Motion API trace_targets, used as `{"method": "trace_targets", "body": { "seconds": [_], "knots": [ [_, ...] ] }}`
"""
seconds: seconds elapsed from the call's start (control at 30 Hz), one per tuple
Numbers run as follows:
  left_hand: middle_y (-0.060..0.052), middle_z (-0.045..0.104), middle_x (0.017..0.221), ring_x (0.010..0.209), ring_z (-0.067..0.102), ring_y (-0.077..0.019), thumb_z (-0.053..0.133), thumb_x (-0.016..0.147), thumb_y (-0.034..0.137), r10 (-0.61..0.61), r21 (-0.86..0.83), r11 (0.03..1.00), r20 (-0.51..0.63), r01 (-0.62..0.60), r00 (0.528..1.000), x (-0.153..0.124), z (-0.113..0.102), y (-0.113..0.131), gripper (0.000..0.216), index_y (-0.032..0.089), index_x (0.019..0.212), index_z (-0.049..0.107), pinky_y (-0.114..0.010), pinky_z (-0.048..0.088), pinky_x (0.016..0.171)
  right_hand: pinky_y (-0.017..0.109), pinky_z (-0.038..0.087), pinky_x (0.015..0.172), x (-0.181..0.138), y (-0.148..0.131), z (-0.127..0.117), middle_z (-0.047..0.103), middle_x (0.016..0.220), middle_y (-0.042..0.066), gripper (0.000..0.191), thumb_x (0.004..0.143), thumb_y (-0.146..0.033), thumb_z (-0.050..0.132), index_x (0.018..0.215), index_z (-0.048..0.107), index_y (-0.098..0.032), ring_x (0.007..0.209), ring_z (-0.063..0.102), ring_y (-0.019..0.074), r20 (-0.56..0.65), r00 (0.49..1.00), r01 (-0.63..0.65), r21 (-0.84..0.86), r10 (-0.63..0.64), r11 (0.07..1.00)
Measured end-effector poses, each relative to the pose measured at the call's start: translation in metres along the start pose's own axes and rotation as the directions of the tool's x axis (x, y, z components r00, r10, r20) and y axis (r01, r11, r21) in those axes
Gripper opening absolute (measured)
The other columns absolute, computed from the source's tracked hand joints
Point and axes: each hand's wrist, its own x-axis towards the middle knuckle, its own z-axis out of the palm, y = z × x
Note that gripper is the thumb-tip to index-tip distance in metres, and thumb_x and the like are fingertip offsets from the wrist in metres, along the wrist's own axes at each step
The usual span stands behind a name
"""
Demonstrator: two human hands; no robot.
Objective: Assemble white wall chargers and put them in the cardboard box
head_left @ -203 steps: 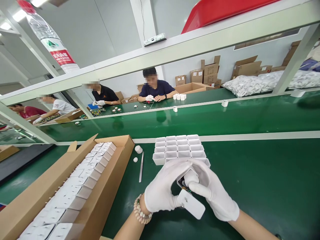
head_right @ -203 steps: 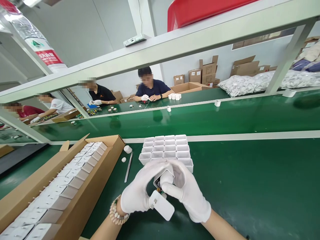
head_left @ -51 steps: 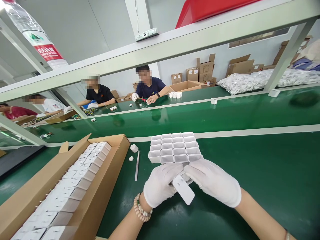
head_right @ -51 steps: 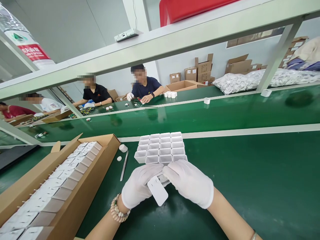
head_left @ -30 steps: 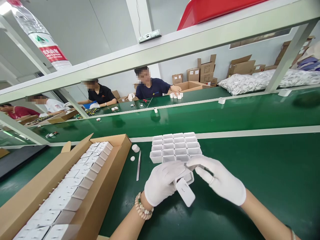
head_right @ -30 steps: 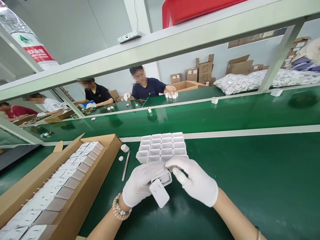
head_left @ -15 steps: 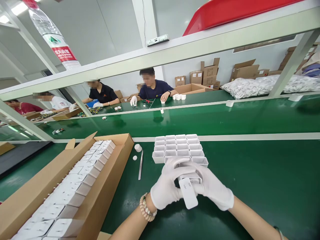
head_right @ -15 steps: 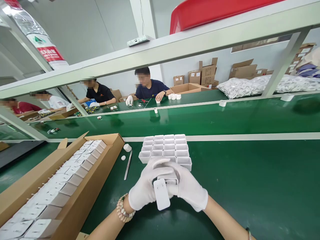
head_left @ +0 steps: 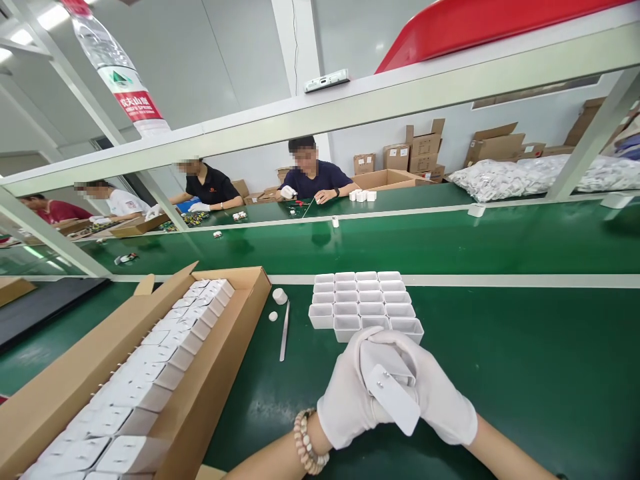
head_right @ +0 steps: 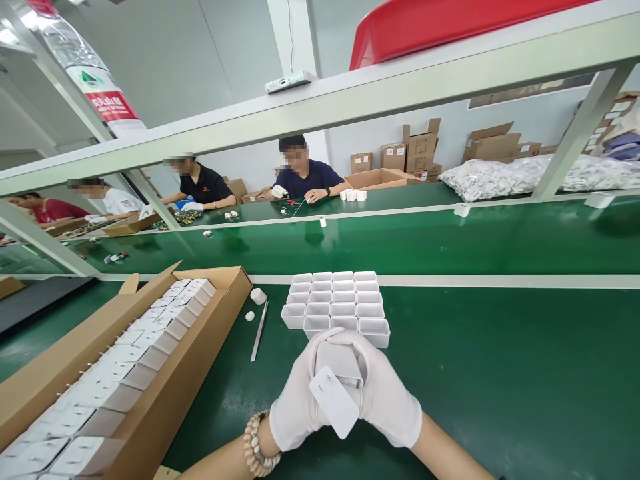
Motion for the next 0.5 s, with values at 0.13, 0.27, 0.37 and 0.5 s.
{"method": "trace_targets", "body": {
  "seconds": [0.13,0.27,0.37,0.5],
  "knots": [
    [-0.009,0.056,0.120,0.111,0.056,-0.0272,0.085,0.053,0.045,0.026,0.034,0.999,0.013,-0.027,1.000,0.003,-0.002,0.004,0.083,0.021,0.123,0.046,-0.045,0.045,0.102,0.043,0.049,0.094,0.000,-0.001,-0.001,0.063,0.112,0.010,0.046,0.063,-0.035,0.076,0.102,0.056,-0.022,0.105,0.060,0.0290,-0.004,1.000,-0.025,0.046,0.025,0.999],
    [-0.011,0.056,0.121,0.112,0.056,-0.0284,0.075,0.067,0.049,0.105,0.249,0.960,0.105,-0.128,0.989,0.011,-0.009,0.005,0.074,0.023,0.128,0.044,-0.049,0.047,0.098,0.042,0.050,0.092,0.001,-0.006,-0.002,0.063,0.110,0.007,0.049,0.066,-0.040,0.076,0.107,0.056,-0.023,0.103,0.060,0.0278,0.042,0.997,-0.065,0.136,0.060,0.989],
    [-0.011,0.052,0.126,0.118,0.051,-0.0299,0.081,0.063,0.038,0.164,0.357,0.908,0.178,-0.219,0.970,0.016,-0.017,0.008,0.062,0.025,0.118,0.056,-0.049,0.045,0.101,0.038,0.053,0.084,0.003,-0.011,-0.004,0.064,0.103,0.004,0.042,0.074,-0.038,0.071,0.110,0.056,-0.023,0.096,0.062,0.0244,0.142,0.983,-0.136,0.159,0.114,0.978],
    [-0.009,0.064,0.114,0.117,0.054,-0.0251,0.075,0.072,0.021,0.324,0.332,0.847,0.295,-0.415,0.899,0.021,-0.024,0.014,0.034,0.020,0.104,0.065,-0.040,0.048,0.100,0.037,0.053,0.082,0.005,-0.020,-0.008,0.065,0.095,0.004,0.036,0.074,-0.032,0.071,0.105,0.059,-0.019,0.091,0.062,0.0226,0.279,0.952,-0.159,0.094,0.127,0.983]
  ]
}}
